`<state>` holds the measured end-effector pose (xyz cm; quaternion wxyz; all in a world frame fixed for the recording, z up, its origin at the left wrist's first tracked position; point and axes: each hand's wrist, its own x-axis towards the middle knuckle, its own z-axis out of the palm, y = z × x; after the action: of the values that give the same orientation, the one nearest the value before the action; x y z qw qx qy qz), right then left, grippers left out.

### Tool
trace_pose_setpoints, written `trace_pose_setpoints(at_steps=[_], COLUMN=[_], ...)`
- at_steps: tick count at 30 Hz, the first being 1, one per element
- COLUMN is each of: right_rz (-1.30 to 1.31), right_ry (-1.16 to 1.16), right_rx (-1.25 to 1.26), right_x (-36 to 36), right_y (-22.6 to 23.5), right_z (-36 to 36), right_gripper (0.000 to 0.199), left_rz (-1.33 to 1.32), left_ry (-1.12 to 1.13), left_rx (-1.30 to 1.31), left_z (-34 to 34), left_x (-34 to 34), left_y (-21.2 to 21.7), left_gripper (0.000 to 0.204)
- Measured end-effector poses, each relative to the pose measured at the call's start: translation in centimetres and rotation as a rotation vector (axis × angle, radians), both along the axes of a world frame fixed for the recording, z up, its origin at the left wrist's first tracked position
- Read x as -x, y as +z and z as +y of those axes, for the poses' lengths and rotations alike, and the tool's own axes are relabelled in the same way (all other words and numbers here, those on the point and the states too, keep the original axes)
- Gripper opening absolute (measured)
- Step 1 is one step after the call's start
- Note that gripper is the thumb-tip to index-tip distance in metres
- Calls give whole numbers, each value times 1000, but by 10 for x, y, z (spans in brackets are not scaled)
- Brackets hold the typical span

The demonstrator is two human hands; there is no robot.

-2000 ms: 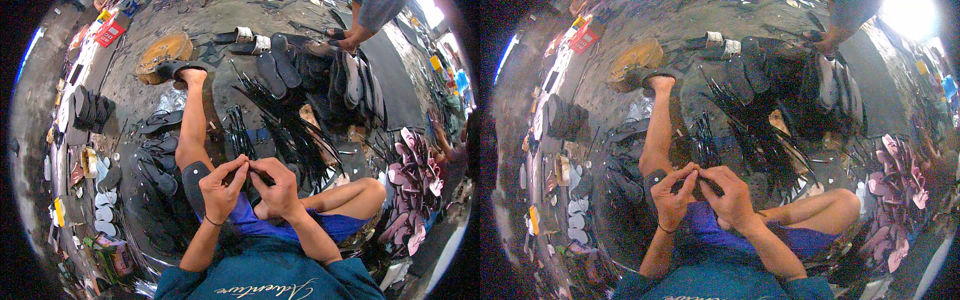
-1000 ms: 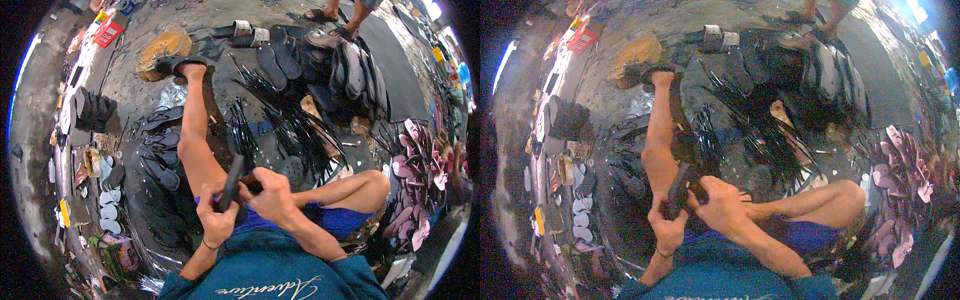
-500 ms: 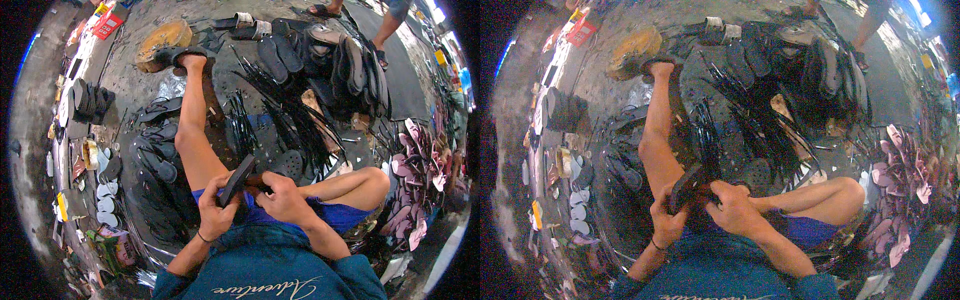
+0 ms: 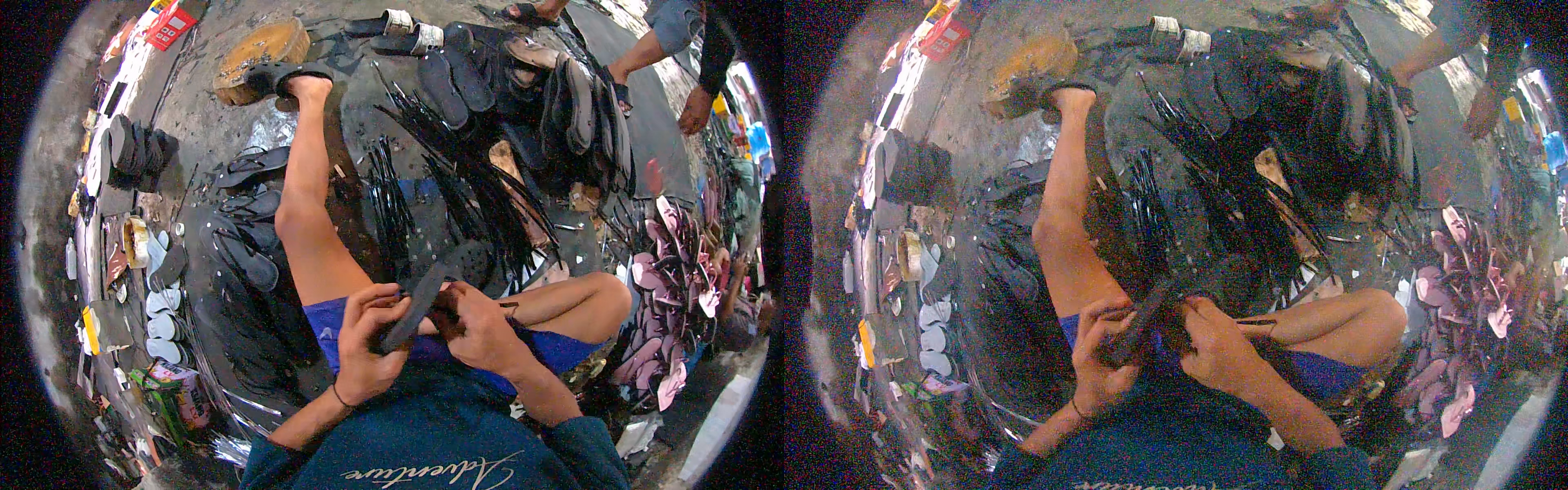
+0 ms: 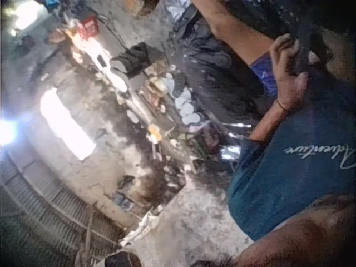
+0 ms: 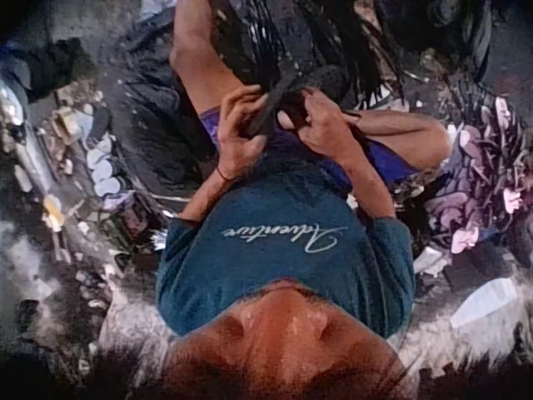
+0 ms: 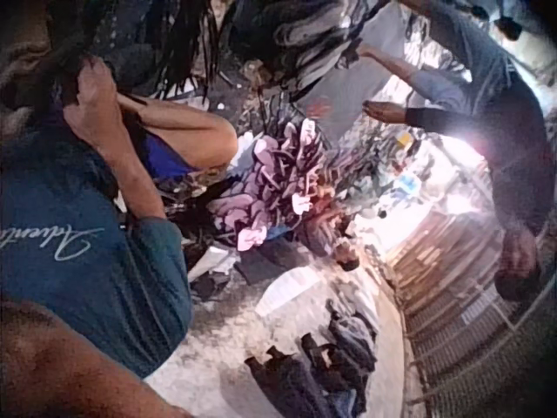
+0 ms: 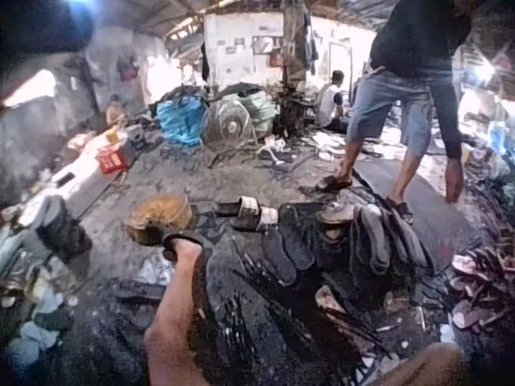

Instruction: The person sits on the ground and assembles black sandals by threading straps through holes in the soles. They repeatedly pick up straps, thread them through the sole, and adjust the fit, working on multiple sandals in a cluttered outdoor area.

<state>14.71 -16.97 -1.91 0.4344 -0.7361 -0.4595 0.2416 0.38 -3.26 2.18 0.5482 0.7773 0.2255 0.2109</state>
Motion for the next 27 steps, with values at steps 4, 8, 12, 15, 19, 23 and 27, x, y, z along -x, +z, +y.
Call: trace_pose_setpoints(at_steps=[4,8,12,15,19,23,27], right_rz=[216,128,126,21,-26,-128,-573], right_ry=[106,100,89,110,38,-112,-180], right_rx=[18,180,124,127,38,-50,-97], right_x=[-8,-15,-13,-15,-13,-17,-33], right_y=[12,33,44,37,46,25,-15], right_z=[-16,-31,-28,-24,4,36,64], right_gripper=[47,46,42,40,28,20,18], left_rz=[-1,-184,34,30,-17,-34,454], left_ry=[-28,-160,-457,-382,-290,12,-89], left_rx=[39,1235,175,79,-5,165,484], left_z=[-7,20,40,42,50,62,37], left_x=[5,0,-10,-16,-18,-17,27], left_y=[-10,1,-2,3,-14,-64,-101], left_gripper=[48,51,29,22,23,26,49])
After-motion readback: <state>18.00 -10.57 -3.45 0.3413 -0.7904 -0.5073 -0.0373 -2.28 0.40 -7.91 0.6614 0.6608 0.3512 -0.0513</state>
